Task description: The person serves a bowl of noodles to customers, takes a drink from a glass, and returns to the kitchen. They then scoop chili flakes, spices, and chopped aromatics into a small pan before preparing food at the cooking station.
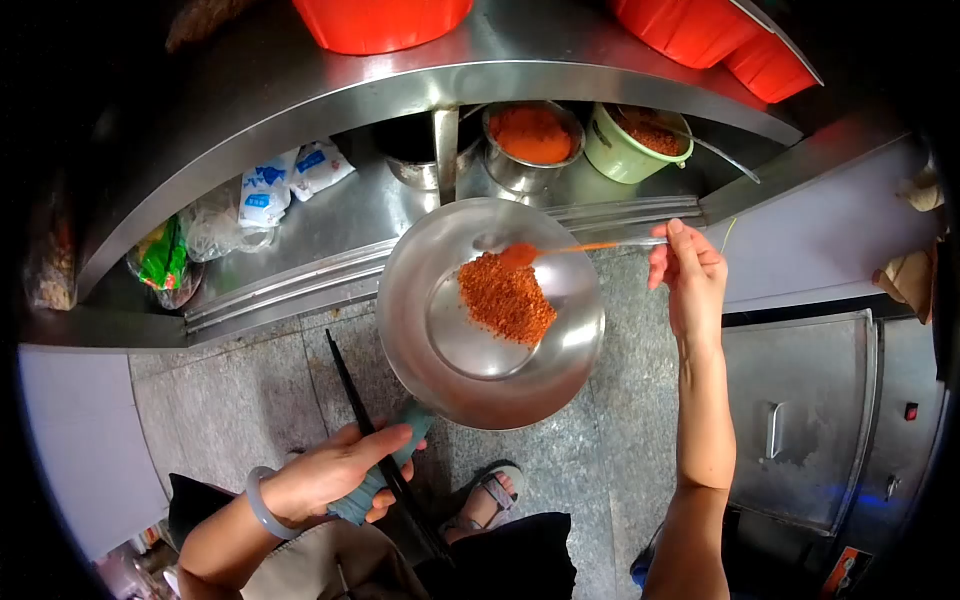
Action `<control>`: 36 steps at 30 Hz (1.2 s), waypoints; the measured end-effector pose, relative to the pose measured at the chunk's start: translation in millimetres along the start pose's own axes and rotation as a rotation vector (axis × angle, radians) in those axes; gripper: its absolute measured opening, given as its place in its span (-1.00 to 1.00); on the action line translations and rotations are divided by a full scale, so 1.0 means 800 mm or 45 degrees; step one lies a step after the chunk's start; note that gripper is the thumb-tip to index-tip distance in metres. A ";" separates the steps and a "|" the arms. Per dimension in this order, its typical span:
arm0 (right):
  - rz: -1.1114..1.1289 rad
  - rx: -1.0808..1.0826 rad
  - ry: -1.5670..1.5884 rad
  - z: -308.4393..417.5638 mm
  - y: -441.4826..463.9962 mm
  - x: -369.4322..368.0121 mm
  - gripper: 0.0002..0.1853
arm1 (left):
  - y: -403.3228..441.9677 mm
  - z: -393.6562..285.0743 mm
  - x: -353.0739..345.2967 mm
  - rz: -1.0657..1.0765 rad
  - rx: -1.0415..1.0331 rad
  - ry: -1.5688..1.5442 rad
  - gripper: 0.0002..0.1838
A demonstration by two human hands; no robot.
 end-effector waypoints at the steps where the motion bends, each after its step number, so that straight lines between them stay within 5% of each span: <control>1: 0.012 -0.021 -0.036 -0.001 -0.004 -0.003 -0.71 | 0.000 -0.001 0.000 0.000 -0.009 0.007 -0.61; 25: -0.007 0.070 -0.247 0.024 -0.028 0.014 -0.71 | -0.003 -0.002 -0.001 0.030 -0.049 0.100 -0.67; 36: 0.238 0.641 -0.441 0.056 -0.067 -0.004 -0.79 | -0.006 -0.001 0.001 0.072 -0.059 -0.007 -0.64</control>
Point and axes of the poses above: each hand's wrist, its own y-axis towards the middle knuckle, its own x-axis out of the back of the hand, z = x × y, the point moved 9 cm from there along y, towards the middle knuckle, and after that the axes turned 5 degrees about -y, right-handed, at the moved point
